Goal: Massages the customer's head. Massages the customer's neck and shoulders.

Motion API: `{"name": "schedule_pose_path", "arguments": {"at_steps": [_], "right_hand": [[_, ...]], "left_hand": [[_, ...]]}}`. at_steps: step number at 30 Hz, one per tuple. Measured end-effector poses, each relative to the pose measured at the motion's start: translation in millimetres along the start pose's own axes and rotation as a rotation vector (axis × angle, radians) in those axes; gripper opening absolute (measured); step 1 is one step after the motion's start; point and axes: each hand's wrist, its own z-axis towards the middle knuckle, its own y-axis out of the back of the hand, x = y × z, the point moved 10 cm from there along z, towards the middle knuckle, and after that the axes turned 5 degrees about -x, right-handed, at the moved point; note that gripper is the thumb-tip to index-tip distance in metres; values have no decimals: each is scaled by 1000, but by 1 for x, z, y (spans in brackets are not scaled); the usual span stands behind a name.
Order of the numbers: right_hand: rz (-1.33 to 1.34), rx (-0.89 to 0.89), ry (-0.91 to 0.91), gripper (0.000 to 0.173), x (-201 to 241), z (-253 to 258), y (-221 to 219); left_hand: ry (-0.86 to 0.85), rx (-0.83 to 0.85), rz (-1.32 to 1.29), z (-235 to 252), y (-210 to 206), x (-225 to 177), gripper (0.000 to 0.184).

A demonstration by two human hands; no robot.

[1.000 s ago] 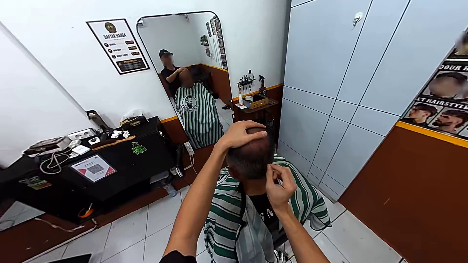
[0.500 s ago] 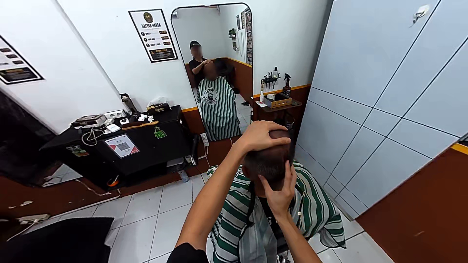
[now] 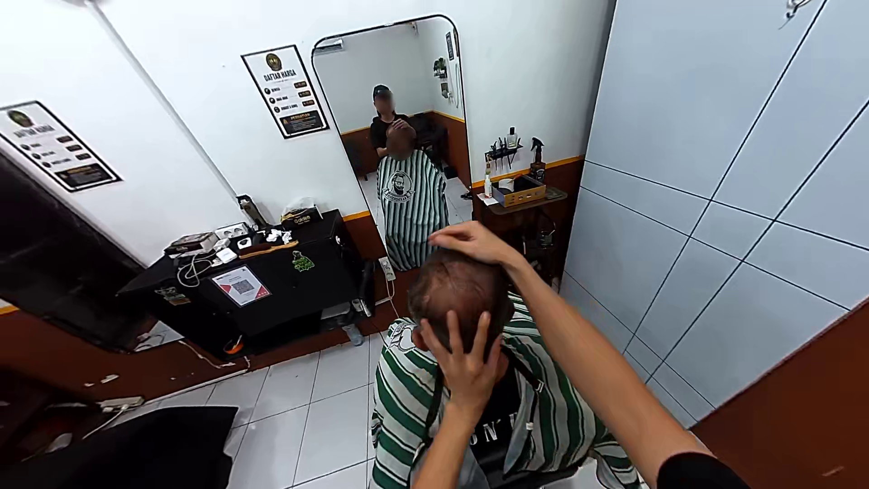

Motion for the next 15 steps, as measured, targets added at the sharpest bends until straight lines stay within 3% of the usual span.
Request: {"name": "schedule_pose_path", "arguments": {"at_steps": [3,5,8,12,15], "right_hand": [[76,392,131,36,26,7,-43],[108,482,210,35,37,2,-55],[165,520,270,36,47,-4,-60],[68,536,226,38,49,-6,-63],[7,543,201,42,49,-8,-66]], "left_hand": [[134,1,29,-36,-5,5,62],[235,10,69,-39,-5,5,86],[422,-39,165,5,0,10,124],[471,-24,288,60,5,12,119],[476,-98,262,30,6,4,121]]}}
